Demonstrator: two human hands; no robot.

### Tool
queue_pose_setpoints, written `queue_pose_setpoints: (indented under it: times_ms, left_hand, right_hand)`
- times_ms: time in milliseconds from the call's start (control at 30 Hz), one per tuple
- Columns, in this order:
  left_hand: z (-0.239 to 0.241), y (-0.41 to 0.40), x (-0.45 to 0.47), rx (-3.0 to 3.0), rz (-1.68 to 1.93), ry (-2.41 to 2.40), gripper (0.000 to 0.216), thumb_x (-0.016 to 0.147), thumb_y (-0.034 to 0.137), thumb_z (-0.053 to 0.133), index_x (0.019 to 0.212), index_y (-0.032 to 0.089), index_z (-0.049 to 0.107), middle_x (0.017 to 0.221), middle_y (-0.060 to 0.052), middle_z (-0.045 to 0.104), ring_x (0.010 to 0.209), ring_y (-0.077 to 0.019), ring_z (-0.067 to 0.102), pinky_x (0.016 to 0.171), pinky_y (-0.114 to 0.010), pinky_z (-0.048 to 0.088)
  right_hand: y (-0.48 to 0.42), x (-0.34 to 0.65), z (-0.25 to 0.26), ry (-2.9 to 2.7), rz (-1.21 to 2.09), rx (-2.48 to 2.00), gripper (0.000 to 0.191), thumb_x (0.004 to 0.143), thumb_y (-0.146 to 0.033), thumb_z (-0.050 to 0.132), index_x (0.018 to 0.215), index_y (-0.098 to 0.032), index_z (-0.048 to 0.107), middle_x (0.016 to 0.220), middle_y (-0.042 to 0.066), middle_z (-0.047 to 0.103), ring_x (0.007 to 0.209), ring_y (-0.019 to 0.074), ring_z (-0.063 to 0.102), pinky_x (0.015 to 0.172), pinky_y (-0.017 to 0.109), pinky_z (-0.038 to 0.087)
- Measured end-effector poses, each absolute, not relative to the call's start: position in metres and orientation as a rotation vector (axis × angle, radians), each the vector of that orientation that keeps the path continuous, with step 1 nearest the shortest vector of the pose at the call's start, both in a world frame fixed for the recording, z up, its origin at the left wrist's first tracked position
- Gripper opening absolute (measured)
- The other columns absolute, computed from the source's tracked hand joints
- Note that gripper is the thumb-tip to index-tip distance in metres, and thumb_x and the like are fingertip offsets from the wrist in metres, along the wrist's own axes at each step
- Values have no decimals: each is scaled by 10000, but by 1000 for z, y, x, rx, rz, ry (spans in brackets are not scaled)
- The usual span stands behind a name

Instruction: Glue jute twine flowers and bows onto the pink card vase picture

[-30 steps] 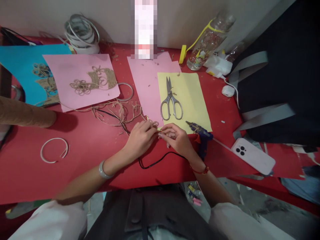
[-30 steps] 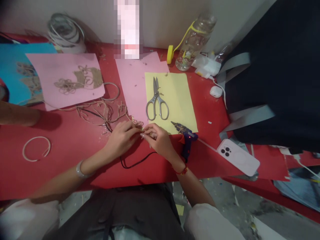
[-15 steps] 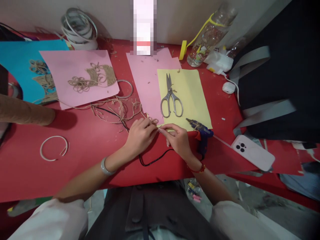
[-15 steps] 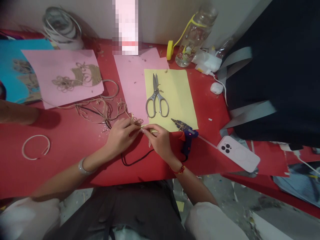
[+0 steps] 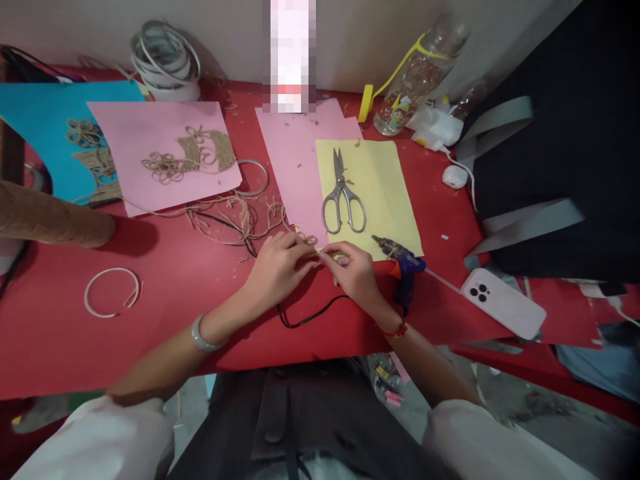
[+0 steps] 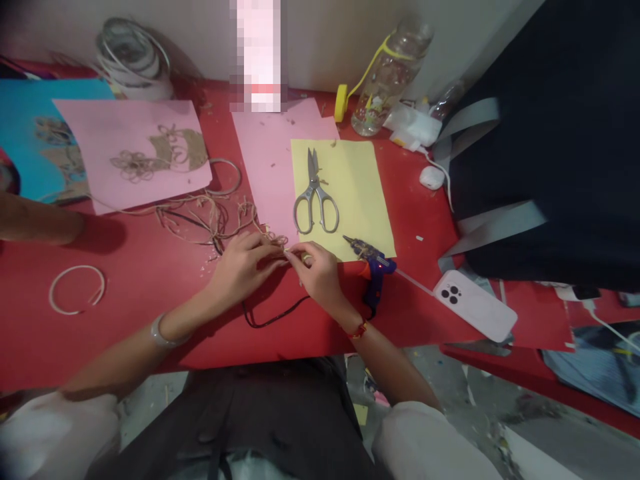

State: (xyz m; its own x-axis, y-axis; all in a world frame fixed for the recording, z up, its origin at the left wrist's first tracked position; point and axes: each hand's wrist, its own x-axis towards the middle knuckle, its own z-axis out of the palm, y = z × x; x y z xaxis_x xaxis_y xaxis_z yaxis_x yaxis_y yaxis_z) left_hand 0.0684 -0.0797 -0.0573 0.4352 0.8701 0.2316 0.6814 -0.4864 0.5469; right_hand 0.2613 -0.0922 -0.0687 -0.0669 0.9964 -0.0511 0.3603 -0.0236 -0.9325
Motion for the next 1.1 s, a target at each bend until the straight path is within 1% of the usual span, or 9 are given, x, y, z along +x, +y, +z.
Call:
queue_pose_setpoints:
  times_ms: [67, 133, 200, 300, 433, 733, 900, 1000, 1100]
  left_hand:
    - [-48, -75, 65, 2231, 731, 1246, 182, 956, 353, 676, 1040, 208, 746, 963, -65, 690, 895, -212, 625, 817, -345, 457]
    - [-38, -69, 65, 2186, 765, 1212, 190, 950, 359, 683, 1013, 189, 738, 923, -63, 686, 869, -205, 630, 802, -331, 465]
    - [-32, -62, 67, 2199, 753, 1182, 200, 939, 357, 697, 979, 163, 727, 883, -63, 673, 836, -203, 621, 776, -323, 460]
    - [-32, -53, 74, 2215, 672, 1121, 205, 930, 343, 709, 925, 138, 697, 822, -52, 641, 778, -190, 590, 730, -305, 437]
    - [-39, -46, 78, 2192, 609, 1093, 218, 968, 336, 651, 872, 140, 657, 791, -43, 608, 743, -178, 555, 698, -294, 410]
    - [-42, -38, 75, 2158, 617, 1010, 150, 971, 271, 619, 875, 159, 644, 785, -27, 590, 723, -164, 524, 672, -279, 383]
    - [-47, -38, 70, 1942, 633, 1069, 163, 957, 309, 633, 894, 168, 687, 777, -13, 630, 683, -138, 536, 638, -261, 382]
    - [-49, -38, 67, 1876, 657, 1146, 164, 950, 304, 632, 893, 167, 701, 763, -8, 657, 656, -126, 535, 622, -253, 379]
    - [-49, -39, 65, 1880, 677, 1226, 173, 944, 296, 634, 849, 165, 695, 725, -1, 665, 629, -119, 531, 621, -249, 384]
  right_hand:
    - [-91, 263, -68, -1626, 1003, -1456, 155, 905, -351, 668, 876, -204, 703, 857, 66, 722, 599, 151, 611, 466, 253, 411]
    - [-89, 264, -67, -1727, 900, -1438, 85, 893, -265, 654, 869, -200, 703, 874, 64, 721, 638, 156, 611, 528, 263, 438]
    - [-88, 264, -65, -1807, 814, -1430, 55, 867, -202, 650, 865, -194, 704, 850, 53, 711, 627, 149, 583, 584, 276, 453]
    - [-87, 264, -62, -1863, 732, -1434, 59, 846, -170, 650, 854, -188, 705, 812, 43, 698, 616, 149, 559, 631, 289, 463]
    - [-84, 263, -61, -1885, 673, -1440, 80, 869, -181, 637, 874, -184, 717, 809, 49, 696, 674, 170, 594, 645, 291, 461]
    - [-79, 262, -63, -1862, 746, -1436, 79, 845, -183, 658, 886, -188, 725, 833, 58, 705, 645, 163, 586, 609, 283, 460]
    - [-76, 263, -71, -1811, 791, -1386, 87, 860, -232, 669, 915, -193, 726, 872, 57, 718, 579, 136, 540, 592, 283, 462]
    - [-74, 264, -74, -1792, 856, -1360, 102, 890, -290, 677, 873, -197, 715, 843, 43, 709, 551, 118, 514, 560, 267, 440]
    - [-74, 264, -77, -1799, 891, -1353, 115, 900, -303, 677, 862, -199, 709, 816, 31, 699, 545, 111, 499, 555, 263, 428]
